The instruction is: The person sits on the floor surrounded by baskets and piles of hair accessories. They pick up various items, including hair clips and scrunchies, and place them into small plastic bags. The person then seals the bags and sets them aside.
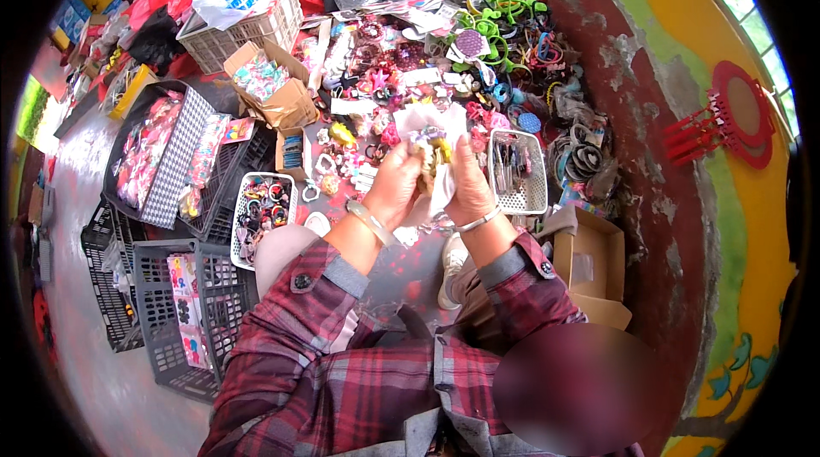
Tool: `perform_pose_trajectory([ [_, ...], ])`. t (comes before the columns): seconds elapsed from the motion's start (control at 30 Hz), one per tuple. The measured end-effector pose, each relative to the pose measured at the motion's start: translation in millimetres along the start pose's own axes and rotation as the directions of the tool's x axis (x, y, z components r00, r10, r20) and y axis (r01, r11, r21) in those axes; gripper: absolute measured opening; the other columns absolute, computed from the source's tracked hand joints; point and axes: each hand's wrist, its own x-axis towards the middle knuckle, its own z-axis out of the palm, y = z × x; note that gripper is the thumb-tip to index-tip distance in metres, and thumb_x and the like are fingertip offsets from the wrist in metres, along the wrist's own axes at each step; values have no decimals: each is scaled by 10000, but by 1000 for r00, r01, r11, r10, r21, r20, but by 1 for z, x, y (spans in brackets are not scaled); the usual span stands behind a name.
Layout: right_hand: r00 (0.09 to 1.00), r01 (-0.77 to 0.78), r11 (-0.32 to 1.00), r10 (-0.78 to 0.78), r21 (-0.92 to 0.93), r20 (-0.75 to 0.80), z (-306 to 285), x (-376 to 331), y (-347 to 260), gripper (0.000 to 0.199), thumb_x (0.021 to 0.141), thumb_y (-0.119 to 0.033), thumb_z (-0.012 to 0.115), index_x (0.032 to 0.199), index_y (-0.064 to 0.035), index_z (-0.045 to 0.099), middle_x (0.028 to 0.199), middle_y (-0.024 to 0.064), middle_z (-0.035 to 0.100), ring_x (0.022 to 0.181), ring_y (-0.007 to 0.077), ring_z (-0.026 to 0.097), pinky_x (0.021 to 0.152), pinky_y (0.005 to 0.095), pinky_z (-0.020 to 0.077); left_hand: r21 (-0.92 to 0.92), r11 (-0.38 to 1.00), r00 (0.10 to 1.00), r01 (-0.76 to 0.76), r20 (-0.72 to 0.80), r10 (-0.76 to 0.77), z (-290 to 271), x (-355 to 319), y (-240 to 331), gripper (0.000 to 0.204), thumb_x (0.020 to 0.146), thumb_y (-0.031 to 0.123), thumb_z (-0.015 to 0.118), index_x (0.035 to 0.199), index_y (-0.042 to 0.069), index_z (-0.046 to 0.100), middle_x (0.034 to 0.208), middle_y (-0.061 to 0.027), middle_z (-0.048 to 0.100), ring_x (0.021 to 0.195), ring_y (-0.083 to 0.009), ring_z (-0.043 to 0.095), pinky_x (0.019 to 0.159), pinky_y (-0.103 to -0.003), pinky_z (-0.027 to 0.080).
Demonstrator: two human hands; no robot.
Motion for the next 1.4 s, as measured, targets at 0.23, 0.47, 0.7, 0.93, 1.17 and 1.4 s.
perform_pose_trajectory([
  [0.23, 882, -70, 861, -183, -504, -434, -26, 10, 26, 348, 883, -366, 488, 1002, -45, 553, 841, 25, 572, 741, 134, 543, 668, 266, 452, 971, 208, 989, -119, 97, 111, -35, 7, -39, 241, 869, 169, 441, 1006, -12, 521, 888, -186, 615, 852, -289, 601, 729, -362, 455],
  [0.47, 960, 74, 997, -81, -34, -267, -10, 13, -15, 512, 913, -465, 315, 1142, -38, 480, 1086, 131, 562, 982, 267, 555, 876, 401, 435, 820, 486, 934, -302, 153, 323, -44, 15, -21, 222, 812, 107, 451, 975, -23, 529, 762, -193, 598, 687, -320, 597, 627, -401, 461],
  [0.7, 953, 199, 780, -294, -593, -67, -10, 8, -25, 460, 884, -420, 420, 1090, -22, 524, 1065, 120, 542, 997, 248, 497, 883, 360, 382, 632, 775, 973, -17, -167, 158, -72, 26, -19, 236, 803, 136, 511, 966, -26, 563, 829, -98, 622, 730, -167, 587, 649, -298, 463],
  [0.93, 920, 242, 122, -345, -963, 188, 1, 6, 13, 338, 896, -321, 432, 940, -38, 611, 927, 157, 604, 862, 326, 555, 778, 344, 421, 638, 766, 992, 80, 27, -126, -26, -6, 4, 244, 877, 142, 450, 1073, 8, 503, 993, -80, 557, 913, -154, 524, 750, -287, 445],
  [1.17, 939, -37, 843, -154, -536, -306, -12, 15, 15, 404, 888, -357, 448, 919, 18, 595, 794, 71, 603, 704, 149, 550, 634, 282, 441, 670, 662, 936, -335, 319, 151, -33, -1, -12, 238, 814, 44, 420, 1026, -30, 500, 931, -131, 549, 868, -222, 539, 786, -315, 416],
  [1.4, 960, 249, 846, -281, -472, 2, 17, -4, 12, 390, 863, -363, 532, 1101, -55, 512, 981, 21, 550, 811, 115, 531, 692, 256, 451, 378, 909, 984, -174, 98, 148, -9, -6, 3, 295, 916, 73, 391, 1203, 17, 424, 1105, -73, 526, 1002, -144, 520, 856, -267, 421],
])
